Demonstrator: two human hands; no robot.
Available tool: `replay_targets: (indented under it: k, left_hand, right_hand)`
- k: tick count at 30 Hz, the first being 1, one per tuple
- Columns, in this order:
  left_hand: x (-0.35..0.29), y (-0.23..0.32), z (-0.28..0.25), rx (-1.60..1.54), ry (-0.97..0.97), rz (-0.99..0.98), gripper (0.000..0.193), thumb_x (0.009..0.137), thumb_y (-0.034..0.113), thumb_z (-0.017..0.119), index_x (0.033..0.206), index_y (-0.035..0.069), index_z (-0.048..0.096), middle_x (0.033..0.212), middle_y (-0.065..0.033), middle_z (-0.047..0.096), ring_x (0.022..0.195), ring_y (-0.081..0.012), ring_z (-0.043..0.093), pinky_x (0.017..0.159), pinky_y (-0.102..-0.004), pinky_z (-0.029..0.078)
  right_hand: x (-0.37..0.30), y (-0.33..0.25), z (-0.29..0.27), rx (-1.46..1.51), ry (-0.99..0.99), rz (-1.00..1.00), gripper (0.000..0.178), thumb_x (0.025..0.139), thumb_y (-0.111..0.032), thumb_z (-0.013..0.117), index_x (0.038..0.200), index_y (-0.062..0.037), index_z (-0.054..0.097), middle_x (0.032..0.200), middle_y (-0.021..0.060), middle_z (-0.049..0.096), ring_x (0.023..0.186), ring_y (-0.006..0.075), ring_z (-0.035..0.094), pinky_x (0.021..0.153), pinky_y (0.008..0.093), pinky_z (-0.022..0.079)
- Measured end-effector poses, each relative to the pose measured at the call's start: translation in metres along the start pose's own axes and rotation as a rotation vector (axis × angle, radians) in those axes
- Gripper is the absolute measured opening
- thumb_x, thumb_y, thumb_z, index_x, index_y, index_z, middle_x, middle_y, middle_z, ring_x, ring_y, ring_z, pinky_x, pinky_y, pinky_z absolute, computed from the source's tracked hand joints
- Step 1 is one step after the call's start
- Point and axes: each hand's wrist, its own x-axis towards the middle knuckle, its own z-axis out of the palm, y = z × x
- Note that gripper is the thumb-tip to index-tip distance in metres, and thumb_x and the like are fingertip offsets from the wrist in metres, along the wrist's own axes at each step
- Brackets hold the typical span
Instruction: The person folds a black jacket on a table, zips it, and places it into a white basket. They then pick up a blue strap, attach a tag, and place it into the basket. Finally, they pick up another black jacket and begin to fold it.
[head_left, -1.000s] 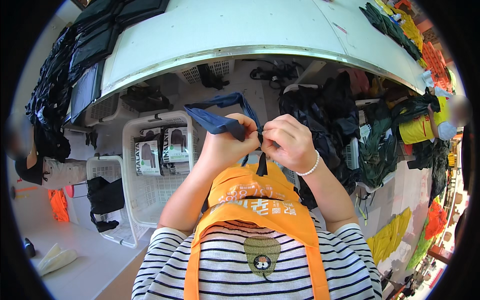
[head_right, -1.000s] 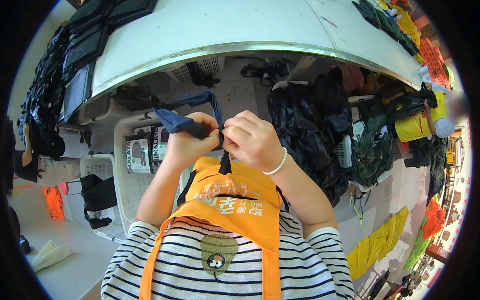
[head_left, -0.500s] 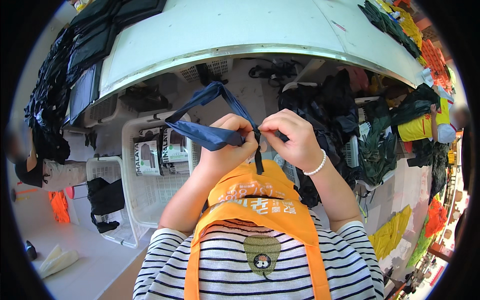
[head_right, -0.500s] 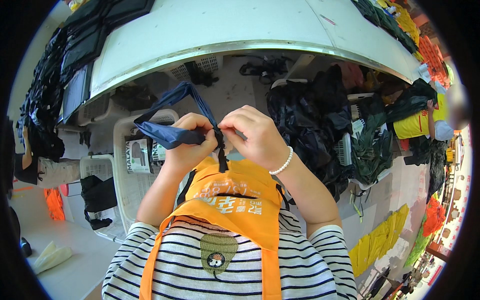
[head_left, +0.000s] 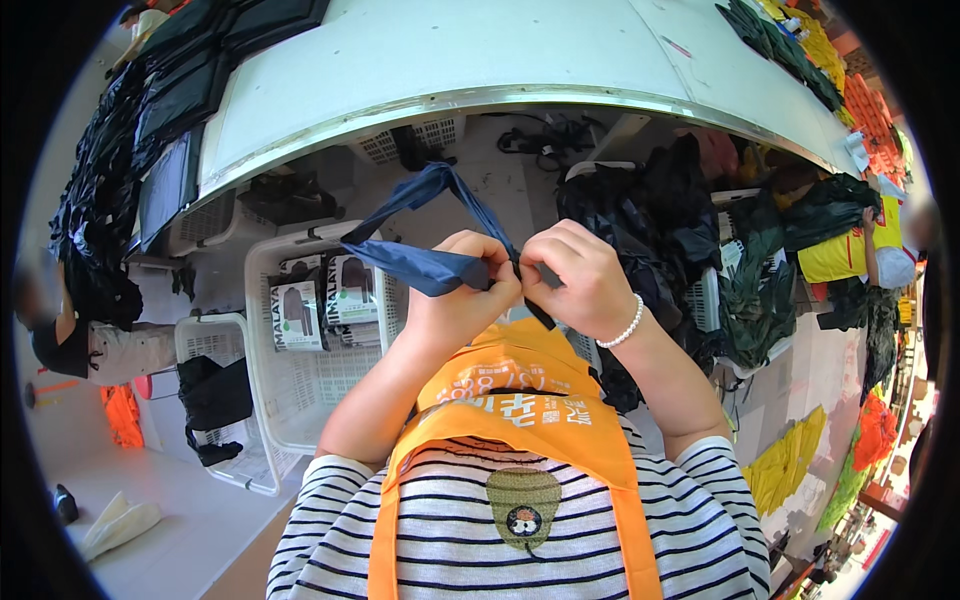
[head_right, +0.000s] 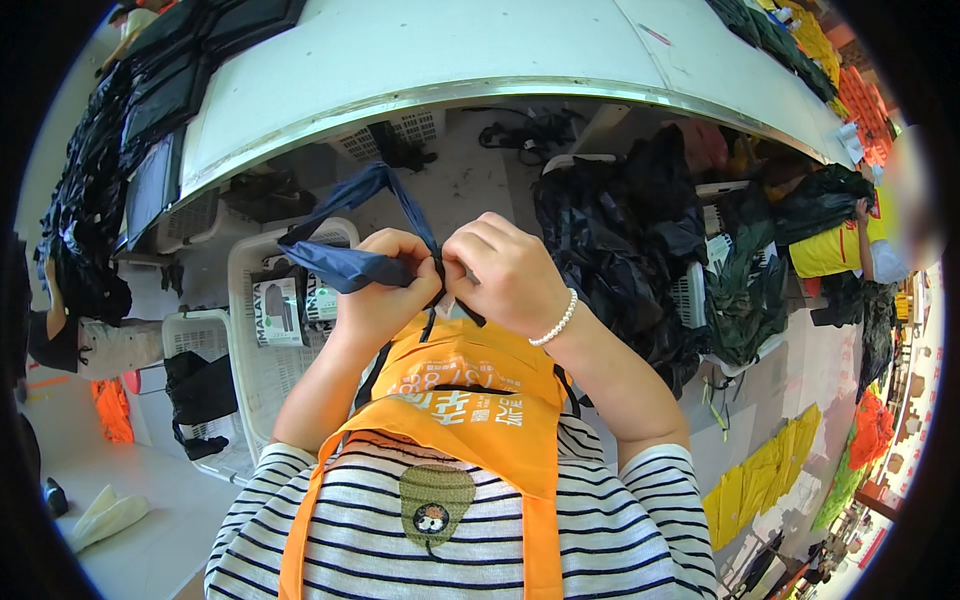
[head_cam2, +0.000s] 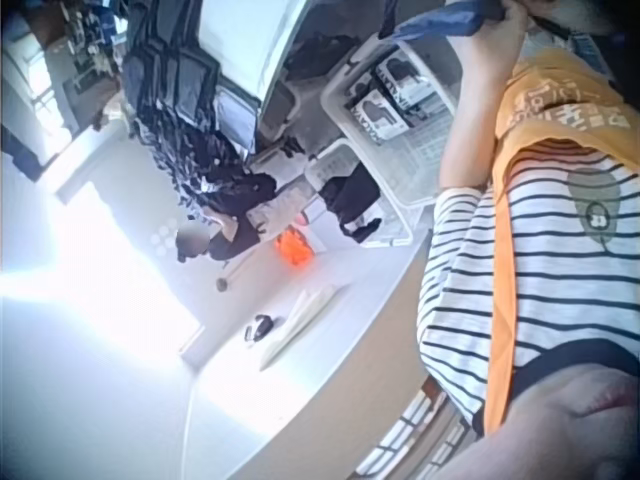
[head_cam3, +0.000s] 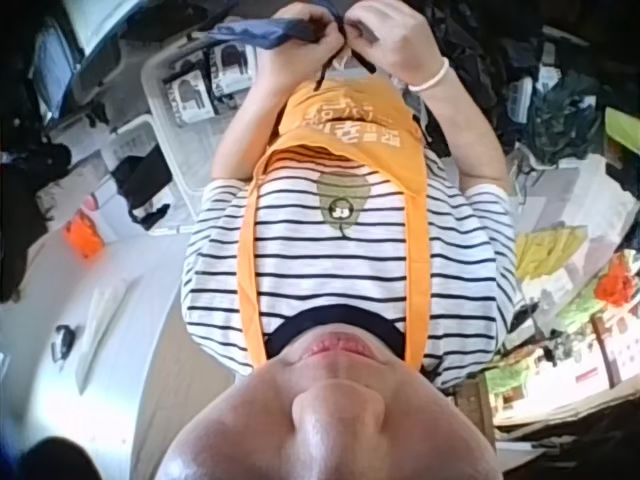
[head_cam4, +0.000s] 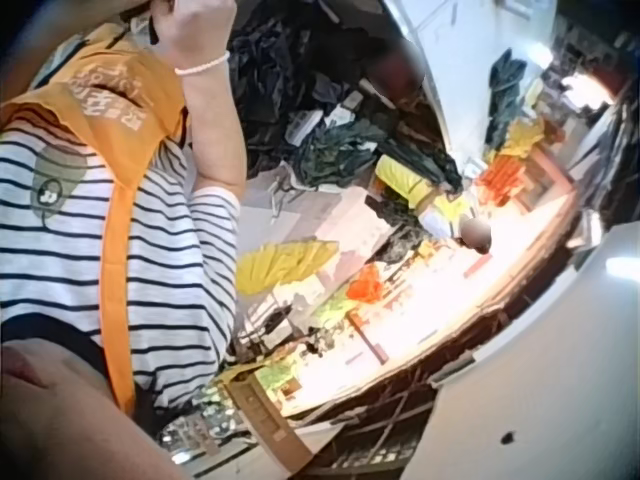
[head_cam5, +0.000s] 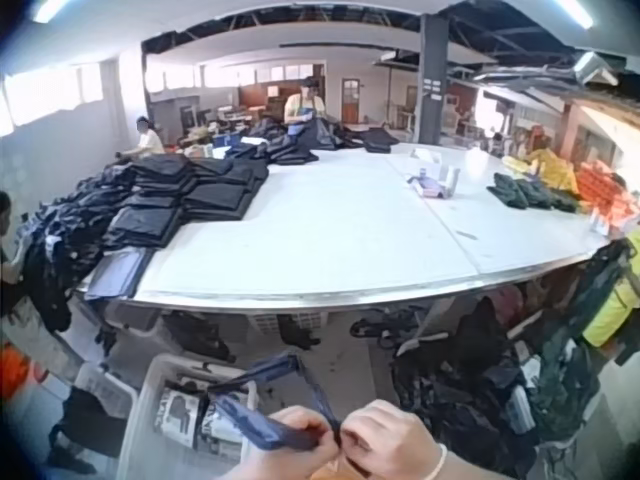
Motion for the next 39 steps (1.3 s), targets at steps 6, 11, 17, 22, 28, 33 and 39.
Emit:
replay_targets:
  k: [6, 11, 17, 22, 28, 33, 39]
  left_hand:
    - [0.004, -0.001, 0.000, 0.026, 0.058, -0.010, 0.010, 0.068, 0.001, 0.067, 0.074, 0.003, 0.059, 0.069, -0.0053, 0.059, 0.060, -0.0149, 0.058, 0.055, -0.0253, 0.047]
    - [-0.003, -0.001, 0.005, -0.122, 0.035, -0.213, 0.008, 0.071, 0.000, 0.066, 0.076, 0.003, 0.060, 0.070, -0.0004, 0.059, 0.063, -0.0063, 0.055, 0.058, -0.0206, 0.045]
    - [-0.003, 0.005, 0.004, -0.173, -0.060, -0.297, 0.007, 0.072, 0.002, 0.066, 0.075, 0.002, 0.061, 0.069, 0.0002, 0.059, 0.063, -0.0052, 0.055, 0.058, -0.0199, 0.045]
    - [0.000, 0.000, 0.007, -0.191, -0.109, -0.384, 0.009, 0.071, 0.007, 0.067, 0.073, 0.002, 0.060, 0.066, -0.0003, 0.059, 0.060, -0.0067, 0.055, 0.056, -0.0218, 0.045]
    - [0.009, -0.007, 0.007, -0.528, -0.229, -0.738, 0.006, 0.070, 0.005, 0.062, 0.073, 0.000, 0.061, 0.065, -0.0018, 0.060, 0.058, -0.0067, 0.057, 0.053, -0.0190, 0.044]
    - [0.009, -0.011, 0.007, -0.297, -0.102, -0.518, 0.007, 0.071, 0.007, 0.064, 0.074, 0.001, 0.061, 0.067, 0.0004, 0.060, 0.060, -0.0053, 0.055, 0.055, -0.0191, 0.044]
    - [0.003, 0.000, 0.022, -0.133, -0.099, -0.449, 0.009, 0.071, 0.009, 0.066, 0.073, 0.003, 0.061, 0.067, 0.0012, 0.060, 0.062, -0.0046, 0.052, 0.058, -0.0205, 0.044]
  right_hand:
    - [0.002, 0.003, 0.002, 0.003, 0.065, -0.066, 0.019, 0.065, 0.003, 0.068, 0.081, -0.0029, 0.059, 0.079, 0.0060, 0.062, 0.074, 0.0233, 0.060, 0.063, 0.0294, 0.051]
    - [-0.001, 0.002, 0.005, 0.055, 0.051, 0.025, 0.019, 0.063, 0.002, 0.067, 0.078, -0.0039, 0.057, 0.077, 0.0066, 0.061, 0.071, 0.0238, 0.058, 0.062, 0.0305, 0.050]
    - [0.006, 0.003, 0.004, 0.061, -0.056, 0.058, 0.019, 0.059, -0.003, 0.064, 0.072, -0.0056, 0.050, 0.067, 0.0066, 0.053, 0.064, 0.0257, 0.054, 0.056, 0.0328, 0.047]
    - [0.009, 0.005, 0.001, 0.010, -0.148, 0.055, 0.020, 0.055, -0.002, 0.059, 0.069, -0.0057, 0.045, 0.063, 0.0068, 0.048, 0.059, 0.0260, 0.050, 0.052, 0.0323, 0.044]
    - [0.006, 0.014, -0.007, 0.139, -0.236, 0.103, 0.019, 0.056, 0.003, 0.059, 0.071, -0.0036, 0.049, 0.064, 0.0070, 0.050, 0.058, 0.0236, 0.052, 0.052, 0.0291, 0.044]
    - [0.001, 0.014, -0.009, 0.268, -0.122, 0.193, 0.014, 0.066, 0.002, 0.064, 0.077, -0.0037, 0.057, 0.074, 0.0074, 0.059, 0.070, 0.0263, 0.057, 0.061, 0.0319, 0.048]
    - [0.001, 0.005, 0.000, -0.129, -0.114, 0.060, 0.015, 0.063, -0.004, 0.066, 0.068, -0.0059, 0.051, 0.066, 0.0064, 0.052, 0.068, 0.0249, 0.054, 0.060, 0.0316, 0.048]
